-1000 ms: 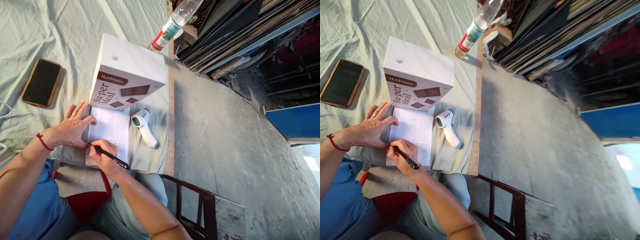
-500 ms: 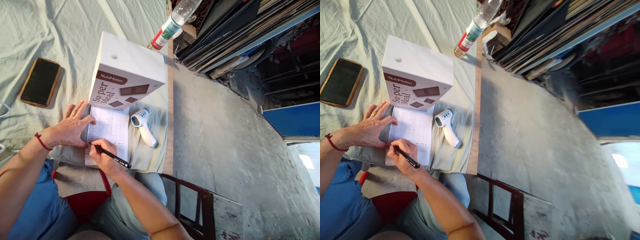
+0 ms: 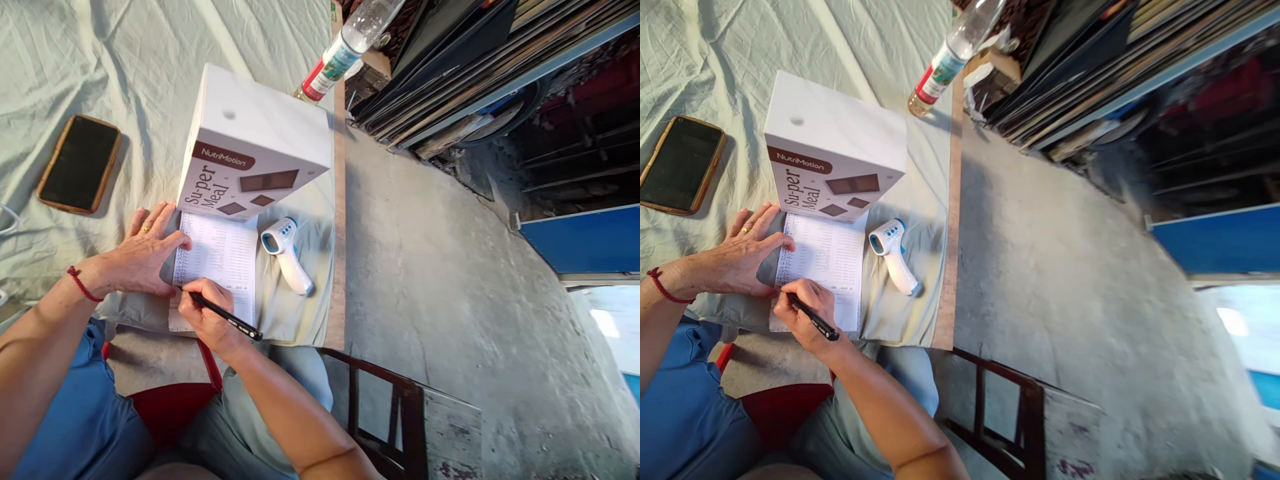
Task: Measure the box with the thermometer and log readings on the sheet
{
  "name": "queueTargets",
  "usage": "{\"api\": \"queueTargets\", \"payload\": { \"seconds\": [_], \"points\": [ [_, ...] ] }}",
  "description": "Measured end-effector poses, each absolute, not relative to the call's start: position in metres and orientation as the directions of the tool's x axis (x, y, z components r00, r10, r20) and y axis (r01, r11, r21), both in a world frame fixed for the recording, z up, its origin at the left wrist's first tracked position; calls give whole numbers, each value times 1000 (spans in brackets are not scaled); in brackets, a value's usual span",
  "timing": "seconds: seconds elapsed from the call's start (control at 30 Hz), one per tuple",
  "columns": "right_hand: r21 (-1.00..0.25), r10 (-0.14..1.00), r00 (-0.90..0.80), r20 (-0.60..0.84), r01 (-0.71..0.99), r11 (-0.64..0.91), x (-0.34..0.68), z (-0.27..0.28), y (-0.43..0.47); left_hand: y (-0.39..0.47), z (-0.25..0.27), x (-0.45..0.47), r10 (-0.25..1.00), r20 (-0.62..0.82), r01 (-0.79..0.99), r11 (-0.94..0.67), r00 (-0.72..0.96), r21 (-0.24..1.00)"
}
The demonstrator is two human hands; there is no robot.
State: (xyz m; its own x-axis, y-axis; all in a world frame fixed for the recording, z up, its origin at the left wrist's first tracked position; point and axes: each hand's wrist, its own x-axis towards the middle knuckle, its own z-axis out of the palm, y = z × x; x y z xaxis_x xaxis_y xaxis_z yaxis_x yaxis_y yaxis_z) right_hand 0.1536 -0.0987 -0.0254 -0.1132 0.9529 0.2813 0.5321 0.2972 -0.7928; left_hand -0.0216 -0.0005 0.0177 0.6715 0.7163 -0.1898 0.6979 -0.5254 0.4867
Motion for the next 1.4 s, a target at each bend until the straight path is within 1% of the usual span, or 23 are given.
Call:
{"api": "queueTargets", "payload": {
  "seconds": [0.07, 0.2, 0.37, 0.5, 0.63, 0.87, 1.03, 1.2, 1.4],
  "points": [
    [-797, 957, -92, 275, 535, 280, 153, -27, -99, 0, 16, -22, 716, -190, 698, -526, 672, 486],
    [-789, 951, -97, 293, 537, 298, 153, -28, -100, 0, 13, -23, 717, -165, 685, -532, 677, 498],
    [-794, 946, -42, 322, 531, 294, 156, -27, -100, 0, 13, -22, 717, -167, 689, -537, 677, 488],
    [-787, 932, -50, 360, 519, 332, 157, -28, -99, 0, 15, -21, 724, -175, 697, -524, 667, 490],
    [-768, 939, -60, 339, 559, 313, 155, -27, -99, 0, 13, -22, 722, -158, 688, -536, 674, 489],
    [-731, 922, -70, 381, 587, 347, 155, -25, -98, 0, 11, -22, 717, -163, 688, -540, 678, 485],
    [-756, 905, -55, 421, 529, 384, 154, -24, -97, 0, 18, -20, 716, -207, 709, -522, 666, 474],
    [-786, 910, -36, 412, 492, 375, 155, -24, -98, -1, 22, -18, 723, -231, 726, -504, 651, 468],
    [-778, 913, 2, 408, 525, 347, 160, -28, -98, 0, 16, -19, 724, -217, 722, -514, 655, 463]
  ]
}}
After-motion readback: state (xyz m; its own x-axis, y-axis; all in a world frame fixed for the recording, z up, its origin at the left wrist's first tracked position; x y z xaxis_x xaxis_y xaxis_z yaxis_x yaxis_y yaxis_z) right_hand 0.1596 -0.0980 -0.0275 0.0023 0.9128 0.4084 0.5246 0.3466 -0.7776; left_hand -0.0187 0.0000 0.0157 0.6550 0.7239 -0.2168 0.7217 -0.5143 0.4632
